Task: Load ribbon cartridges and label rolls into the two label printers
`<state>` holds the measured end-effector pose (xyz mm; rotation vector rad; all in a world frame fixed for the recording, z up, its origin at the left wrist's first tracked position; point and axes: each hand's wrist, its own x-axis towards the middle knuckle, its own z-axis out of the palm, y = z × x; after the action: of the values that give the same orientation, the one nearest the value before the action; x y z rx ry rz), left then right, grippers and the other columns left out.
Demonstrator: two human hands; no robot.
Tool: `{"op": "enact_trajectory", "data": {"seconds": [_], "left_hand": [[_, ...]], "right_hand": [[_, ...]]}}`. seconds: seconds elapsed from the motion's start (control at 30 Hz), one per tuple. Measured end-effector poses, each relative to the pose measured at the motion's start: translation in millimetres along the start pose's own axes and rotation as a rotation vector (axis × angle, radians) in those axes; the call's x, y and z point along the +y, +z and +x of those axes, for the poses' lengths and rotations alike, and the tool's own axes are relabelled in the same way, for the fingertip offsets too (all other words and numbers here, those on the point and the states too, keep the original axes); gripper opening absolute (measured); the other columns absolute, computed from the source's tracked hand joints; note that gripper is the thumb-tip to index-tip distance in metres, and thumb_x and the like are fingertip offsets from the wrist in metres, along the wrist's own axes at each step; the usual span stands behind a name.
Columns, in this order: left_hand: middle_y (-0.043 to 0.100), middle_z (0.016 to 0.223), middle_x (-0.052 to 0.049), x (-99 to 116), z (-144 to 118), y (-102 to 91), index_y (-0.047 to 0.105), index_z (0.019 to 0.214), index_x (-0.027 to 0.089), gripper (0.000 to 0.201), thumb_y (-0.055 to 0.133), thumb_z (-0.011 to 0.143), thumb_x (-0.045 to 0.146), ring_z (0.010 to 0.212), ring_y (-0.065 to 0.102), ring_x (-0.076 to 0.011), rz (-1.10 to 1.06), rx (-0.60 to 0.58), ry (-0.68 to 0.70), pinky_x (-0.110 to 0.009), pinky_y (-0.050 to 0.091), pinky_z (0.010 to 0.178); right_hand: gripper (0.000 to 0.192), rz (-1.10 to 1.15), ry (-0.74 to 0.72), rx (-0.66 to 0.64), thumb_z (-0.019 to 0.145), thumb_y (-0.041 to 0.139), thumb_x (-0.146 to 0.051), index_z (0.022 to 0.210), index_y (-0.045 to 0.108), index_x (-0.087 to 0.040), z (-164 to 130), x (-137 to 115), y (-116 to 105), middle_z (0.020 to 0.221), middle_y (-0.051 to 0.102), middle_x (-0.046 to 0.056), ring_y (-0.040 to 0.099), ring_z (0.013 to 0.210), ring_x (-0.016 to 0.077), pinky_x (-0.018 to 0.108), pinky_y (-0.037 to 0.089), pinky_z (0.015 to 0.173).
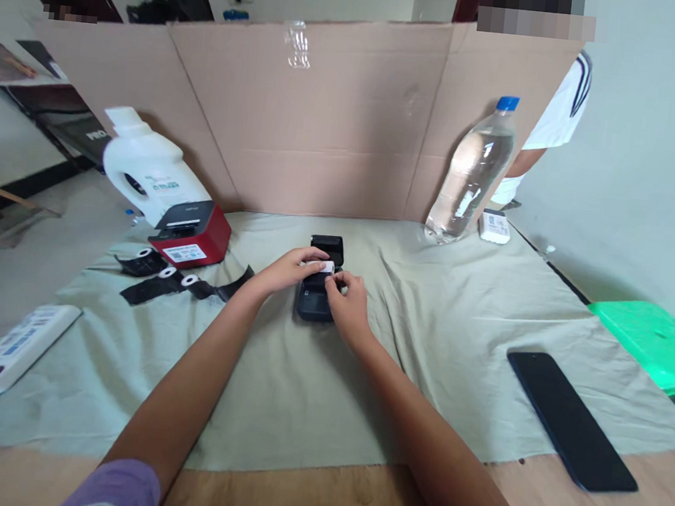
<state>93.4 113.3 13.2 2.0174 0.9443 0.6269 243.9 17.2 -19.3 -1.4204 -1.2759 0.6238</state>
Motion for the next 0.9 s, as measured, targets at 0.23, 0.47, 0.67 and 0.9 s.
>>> {"op": "enact_trajectory", "data": {"seconds": [0.23, 0.47, 0.67, 0.9], "left_hand": [[0.073, 0.118, -0.008, -0.4, -2.0, 4.3, 0.069, 0.117, 0.019, 0.039, 0.063, 0.087, 0.043, 0.111, 0.066, -0.0244, 0.055, 0.057, -0.016, -0.033, 0.050, 0.094], [0.076, 0.109, -0.005, 4.7, -2.8, 12.4, 0.075, 0.106, 0.027, 0.031, 0.062, 0.088, 0.049, 0.116, 0.057, -0.0295, 0.346, 0.100, 0.006, -0.046, 0.036, 0.105], [0.073, 0.112, -0.006, -7.6, 1.2, 22.3, 0.077, 0.104, 0.029, 0.028, 0.065, 0.087, 0.047, 0.116, 0.051, -0.0311, 0.421, 0.137, -0.011, -0.047, 0.035, 0.100], [0.074, 0.113, -0.005, -7.1, -2.3, 9.8, 0.078, 0.101, 0.027, 0.025, 0.056, 0.090, 0.028, 0.112, 0.057, -0.0286, 0.500, 0.149, -0.010, -0.044, 0.038, 0.099]], "right_hand": [[0.032, 0.207, 0.147, -0.034, 0.074, 0.062, -0.038, 0.098, 0.046, -0.025, -4.4, -13.8, 2.4, 0.055, 0.049, -0.011, 0.046, 0.053, 0.0143, 0.026, 0.037, 0.056], [0.032, 0.251, 0.170, -0.024, 0.073, 0.061, -0.036, 0.099, 0.045, -0.025, -6.0, -12.3, 5.1, 0.054, 0.049, -0.012, 0.045, 0.050, 0.0133, 0.025, 0.035, 0.052], [0.033, 0.219, 0.155, -0.017, 0.072, 0.060, -0.034, 0.100, 0.045, -0.025, -4.3, -7.5, 7.6, 0.057, 0.055, -0.009, 0.060, 0.060, 0.0176, 0.028, 0.042, 0.060], [0.034, 0.206, 0.215, -0.023, 0.068, 0.062, -0.034, 0.097, 0.046, -0.025, -2.2, -7.1, 2.8, 0.054, 0.057, -0.010, 0.062, 0.061, 0.0189, 0.029, 0.042, 0.061]]}}
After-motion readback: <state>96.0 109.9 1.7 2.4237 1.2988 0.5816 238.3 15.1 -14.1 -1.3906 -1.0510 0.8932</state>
